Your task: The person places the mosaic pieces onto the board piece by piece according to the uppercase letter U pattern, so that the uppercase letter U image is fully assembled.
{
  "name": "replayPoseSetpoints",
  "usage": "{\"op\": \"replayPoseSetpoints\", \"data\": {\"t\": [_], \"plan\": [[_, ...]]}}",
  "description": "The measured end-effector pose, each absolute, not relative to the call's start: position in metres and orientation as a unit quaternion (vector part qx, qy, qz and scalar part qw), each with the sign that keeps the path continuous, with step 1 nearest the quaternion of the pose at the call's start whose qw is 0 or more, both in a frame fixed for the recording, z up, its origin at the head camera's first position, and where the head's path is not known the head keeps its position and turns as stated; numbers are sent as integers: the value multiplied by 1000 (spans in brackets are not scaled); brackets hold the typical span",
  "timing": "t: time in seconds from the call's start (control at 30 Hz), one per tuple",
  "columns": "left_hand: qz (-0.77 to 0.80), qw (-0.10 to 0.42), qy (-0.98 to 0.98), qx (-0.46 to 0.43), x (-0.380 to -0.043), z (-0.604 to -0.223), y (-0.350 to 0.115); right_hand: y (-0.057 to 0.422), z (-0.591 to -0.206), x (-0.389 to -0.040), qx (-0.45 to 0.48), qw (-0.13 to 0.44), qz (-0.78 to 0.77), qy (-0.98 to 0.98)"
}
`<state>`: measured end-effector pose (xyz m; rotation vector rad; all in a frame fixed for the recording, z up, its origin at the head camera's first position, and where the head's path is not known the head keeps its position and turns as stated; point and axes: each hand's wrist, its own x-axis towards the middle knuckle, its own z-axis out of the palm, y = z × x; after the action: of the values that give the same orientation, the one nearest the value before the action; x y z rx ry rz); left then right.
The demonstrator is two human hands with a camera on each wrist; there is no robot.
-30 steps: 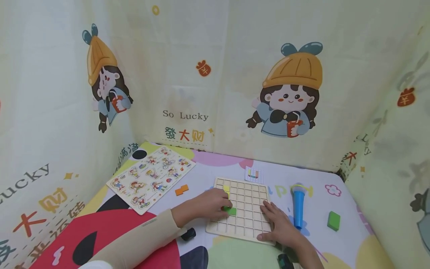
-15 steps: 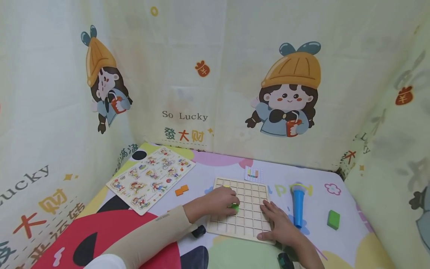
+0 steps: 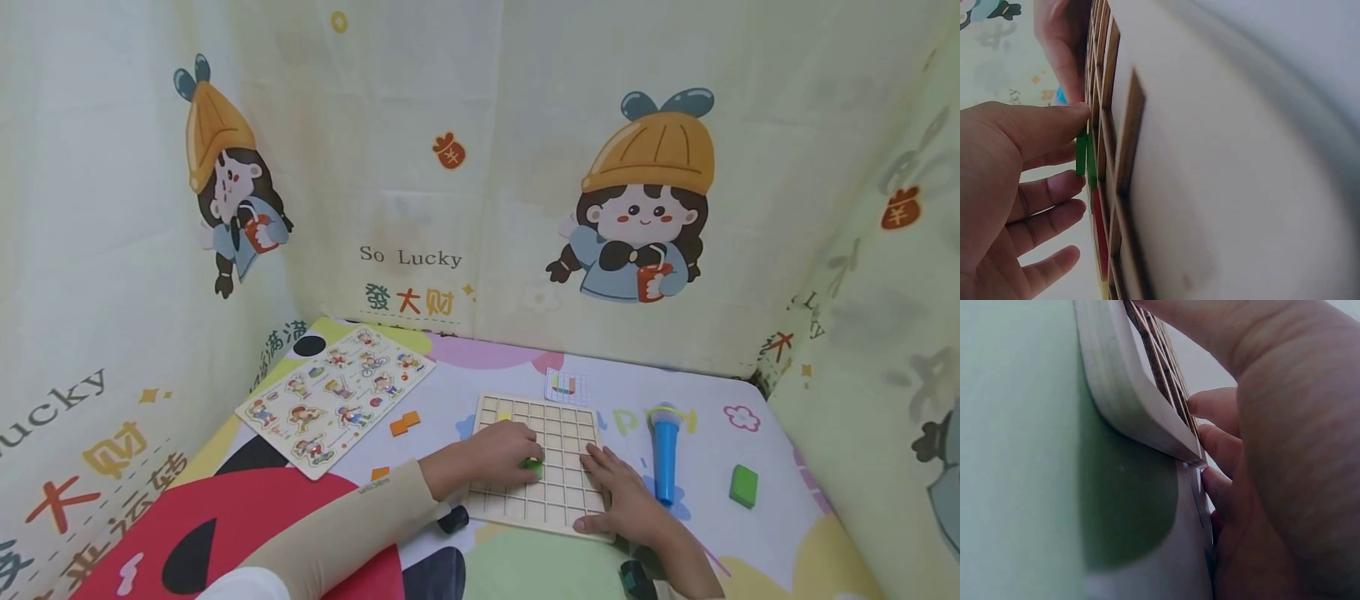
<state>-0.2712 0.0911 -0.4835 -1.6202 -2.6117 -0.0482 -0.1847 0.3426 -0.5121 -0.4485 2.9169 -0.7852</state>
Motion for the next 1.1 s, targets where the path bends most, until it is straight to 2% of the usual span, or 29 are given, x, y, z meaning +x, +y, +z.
{"op": "replayPoseSetpoints", "data": {"t": [0.8, 1.1], "plan": [[-30, 10, -849, -528, -273, -478, 89, 344, -509, -188, -156, 35, -245, 956], [-9, 44, -838, -543, -277, -474, 60, 346, -514, -187, -161, 34, -252, 954]]}}
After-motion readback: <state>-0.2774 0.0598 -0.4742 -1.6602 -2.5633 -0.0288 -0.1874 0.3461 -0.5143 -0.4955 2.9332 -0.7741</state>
